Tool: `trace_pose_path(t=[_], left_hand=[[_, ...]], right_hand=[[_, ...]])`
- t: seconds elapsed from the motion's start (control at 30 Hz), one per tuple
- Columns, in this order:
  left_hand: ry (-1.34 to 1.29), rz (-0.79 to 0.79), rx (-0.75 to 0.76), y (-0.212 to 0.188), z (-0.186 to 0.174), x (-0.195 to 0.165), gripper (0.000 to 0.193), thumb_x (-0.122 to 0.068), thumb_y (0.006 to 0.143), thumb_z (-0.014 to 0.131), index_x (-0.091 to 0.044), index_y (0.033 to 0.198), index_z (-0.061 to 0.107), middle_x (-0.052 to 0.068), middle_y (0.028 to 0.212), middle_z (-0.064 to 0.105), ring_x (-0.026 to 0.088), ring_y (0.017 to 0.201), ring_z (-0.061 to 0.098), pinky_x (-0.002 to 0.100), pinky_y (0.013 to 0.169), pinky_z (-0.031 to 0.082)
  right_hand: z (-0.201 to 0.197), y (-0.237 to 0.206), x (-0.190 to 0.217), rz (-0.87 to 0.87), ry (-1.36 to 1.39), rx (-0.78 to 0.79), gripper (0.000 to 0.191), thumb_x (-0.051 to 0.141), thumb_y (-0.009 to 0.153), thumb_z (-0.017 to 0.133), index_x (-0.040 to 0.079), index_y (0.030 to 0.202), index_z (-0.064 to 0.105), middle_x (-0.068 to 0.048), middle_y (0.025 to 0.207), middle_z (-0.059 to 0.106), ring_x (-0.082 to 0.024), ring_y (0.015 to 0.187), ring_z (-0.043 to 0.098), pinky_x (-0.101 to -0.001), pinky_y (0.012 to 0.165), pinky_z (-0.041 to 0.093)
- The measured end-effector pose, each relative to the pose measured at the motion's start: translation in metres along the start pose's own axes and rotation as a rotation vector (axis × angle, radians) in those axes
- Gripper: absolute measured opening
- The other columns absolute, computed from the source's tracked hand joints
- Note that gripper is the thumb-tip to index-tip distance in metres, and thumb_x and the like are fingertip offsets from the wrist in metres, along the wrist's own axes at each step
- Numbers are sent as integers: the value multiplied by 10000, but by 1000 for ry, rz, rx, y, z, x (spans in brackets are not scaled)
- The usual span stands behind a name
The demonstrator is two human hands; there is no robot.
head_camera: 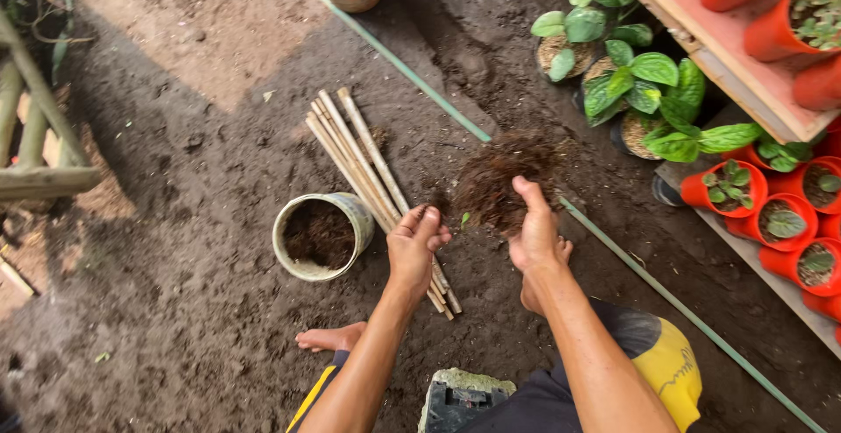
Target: The person sits on the ground at a plant nursery and trims the root ball of a plant, pulling apart the root mass and cutting roots with scissors. They then use a small cutting tool to trim more root material and place trimmed roots aside near the potted plants.
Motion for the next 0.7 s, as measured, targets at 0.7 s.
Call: trace_pose_path(t=[0.7], left_hand=[[1320, 607, 242, -58, 60, -71, 700, -454, 772, 841, -73, 1324, 638, 140, 1031, 731, 247, 921, 718, 389, 752, 584]], right_hand=[[8, -10, -3, -7, 38, 169, 614, 440, 876, 730, 38, 1319, 593, -82, 1222, 615, -234, 1183, 559, -497, 1098, 374]])
Point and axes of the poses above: each hand's wrist, its own y-axis towards the middle knuckle, its own z-axis out of the palm, x = y × z, the point moved 1 cm from there along y, towards the middle knuckle
